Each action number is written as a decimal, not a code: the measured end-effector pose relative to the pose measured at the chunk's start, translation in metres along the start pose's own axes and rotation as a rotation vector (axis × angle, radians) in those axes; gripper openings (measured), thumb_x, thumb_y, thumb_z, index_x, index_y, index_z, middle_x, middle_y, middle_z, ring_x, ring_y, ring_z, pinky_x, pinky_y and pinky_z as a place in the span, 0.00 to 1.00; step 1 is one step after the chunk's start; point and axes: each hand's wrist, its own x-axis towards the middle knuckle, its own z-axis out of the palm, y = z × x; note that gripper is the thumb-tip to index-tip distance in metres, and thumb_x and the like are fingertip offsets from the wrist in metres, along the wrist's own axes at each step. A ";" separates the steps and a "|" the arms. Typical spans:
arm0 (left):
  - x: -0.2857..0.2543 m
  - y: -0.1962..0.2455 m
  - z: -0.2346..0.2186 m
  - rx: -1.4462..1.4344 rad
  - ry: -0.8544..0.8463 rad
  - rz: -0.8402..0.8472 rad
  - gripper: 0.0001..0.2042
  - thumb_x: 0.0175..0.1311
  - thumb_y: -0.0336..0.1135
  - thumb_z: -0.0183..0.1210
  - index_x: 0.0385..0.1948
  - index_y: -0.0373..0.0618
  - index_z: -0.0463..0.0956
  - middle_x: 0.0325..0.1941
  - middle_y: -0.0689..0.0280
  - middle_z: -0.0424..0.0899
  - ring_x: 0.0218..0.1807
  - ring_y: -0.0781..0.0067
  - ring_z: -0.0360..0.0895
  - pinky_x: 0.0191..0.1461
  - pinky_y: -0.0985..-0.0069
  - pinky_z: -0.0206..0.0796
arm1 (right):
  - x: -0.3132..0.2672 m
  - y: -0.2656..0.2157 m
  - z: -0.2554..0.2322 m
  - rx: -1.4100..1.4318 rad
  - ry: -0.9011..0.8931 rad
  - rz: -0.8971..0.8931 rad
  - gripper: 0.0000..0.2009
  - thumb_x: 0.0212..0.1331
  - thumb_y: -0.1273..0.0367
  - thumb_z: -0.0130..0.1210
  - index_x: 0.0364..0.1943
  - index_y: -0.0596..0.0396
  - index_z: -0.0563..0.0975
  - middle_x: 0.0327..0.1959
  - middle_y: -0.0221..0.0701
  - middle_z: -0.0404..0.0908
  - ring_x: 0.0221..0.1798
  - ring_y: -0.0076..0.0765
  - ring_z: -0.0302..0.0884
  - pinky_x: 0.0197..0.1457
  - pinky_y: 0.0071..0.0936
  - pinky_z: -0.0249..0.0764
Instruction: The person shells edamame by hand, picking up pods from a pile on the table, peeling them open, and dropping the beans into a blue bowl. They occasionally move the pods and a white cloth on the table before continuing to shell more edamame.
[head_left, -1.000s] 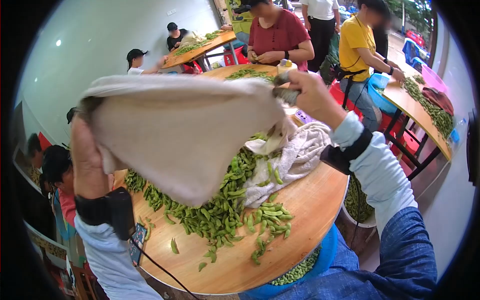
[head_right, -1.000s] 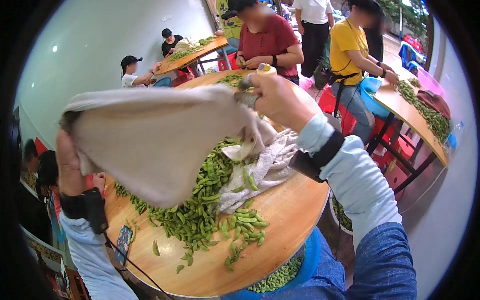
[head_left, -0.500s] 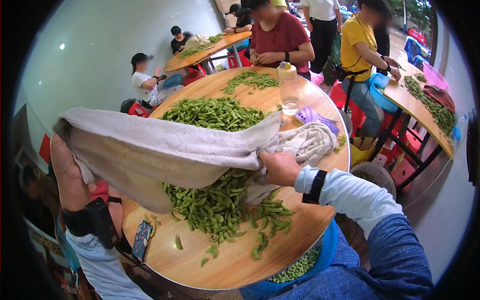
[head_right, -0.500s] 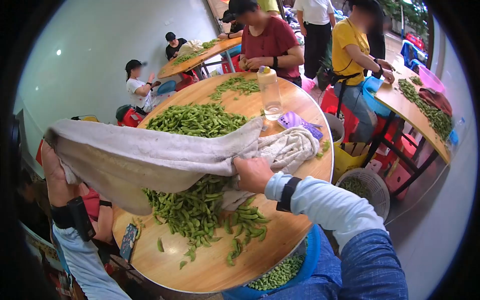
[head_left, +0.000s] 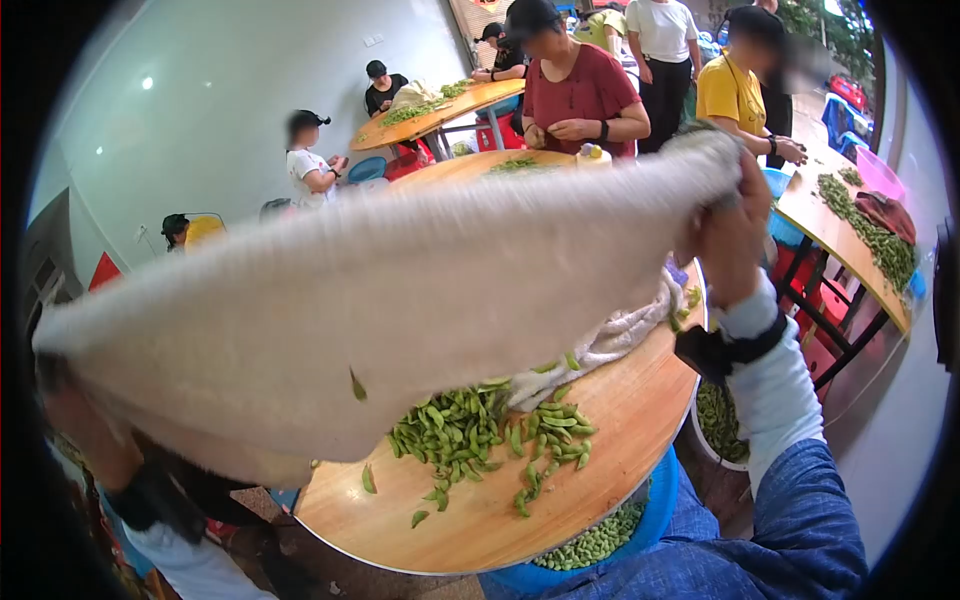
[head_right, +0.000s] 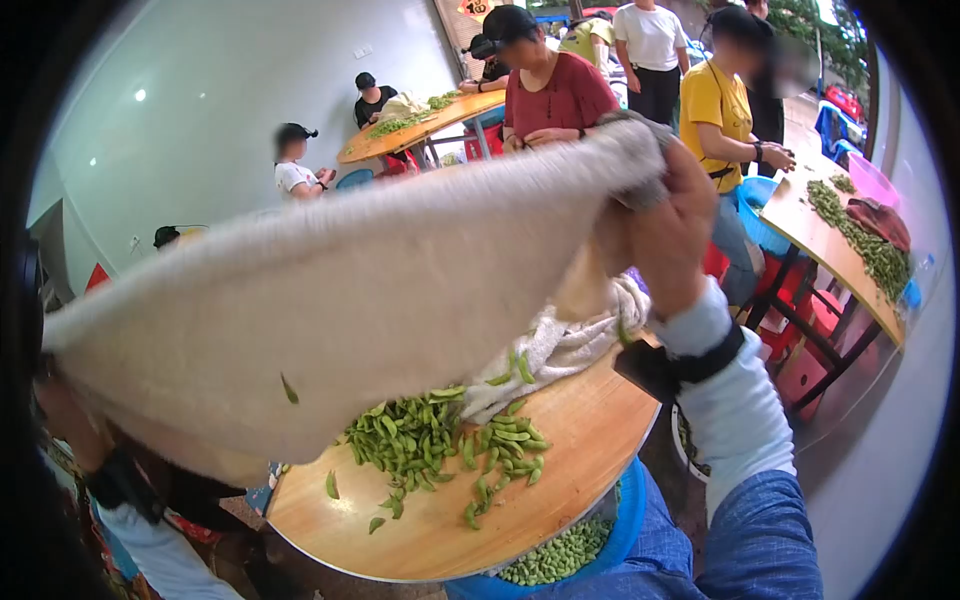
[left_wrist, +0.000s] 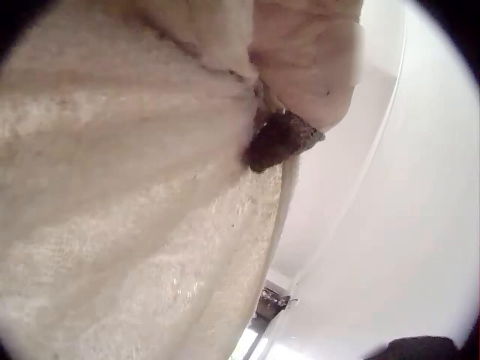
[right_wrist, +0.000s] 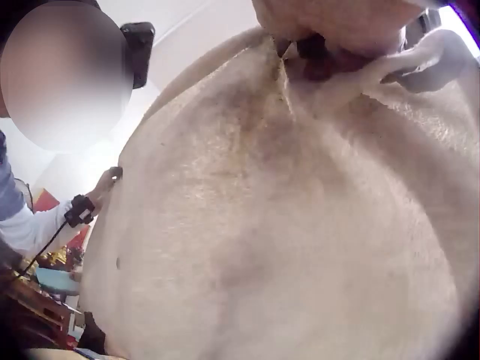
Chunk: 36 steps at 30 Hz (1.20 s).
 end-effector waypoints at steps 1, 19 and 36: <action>-0.011 0.007 -0.010 -0.068 -0.046 -0.034 0.21 0.62 0.44 0.44 0.52 0.40 0.64 0.46 0.65 0.73 0.47 0.74 0.70 0.49 0.80 0.63 | -0.003 -0.012 -0.004 0.008 -0.036 0.015 0.11 0.56 0.76 0.45 0.43 0.63 0.72 0.35 0.29 0.76 0.37 0.22 0.73 0.42 0.19 0.70; 0.147 -0.137 -0.028 1.224 0.131 0.708 0.11 0.52 0.28 0.47 0.37 0.35 0.70 0.27 0.54 0.77 0.29 0.60 0.74 0.34 0.69 0.65 | 0.099 0.125 0.051 -0.495 -0.435 -0.027 0.15 0.43 0.79 0.47 0.39 0.61 0.74 0.25 0.31 0.75 0.29 0.19 0.66 0.33 0.20 0.66; -0.097 -0.224 0.089 0.773 -0.889 -0.067 0.06 0.51 0.25 0.57 0.31 0.35 0.76 0.26 0.61 0.80 0.29 0.76 0.77 0.34 0.81 0.67 | -0.052 0.111 -0.038 -1.149 -1.258 0.600 0.19 0.39 0.73 0.54 0.42 0.53 0.75 0.23 0.40 0.76 0.28 0.43 0.74 0.31 0.34 0.68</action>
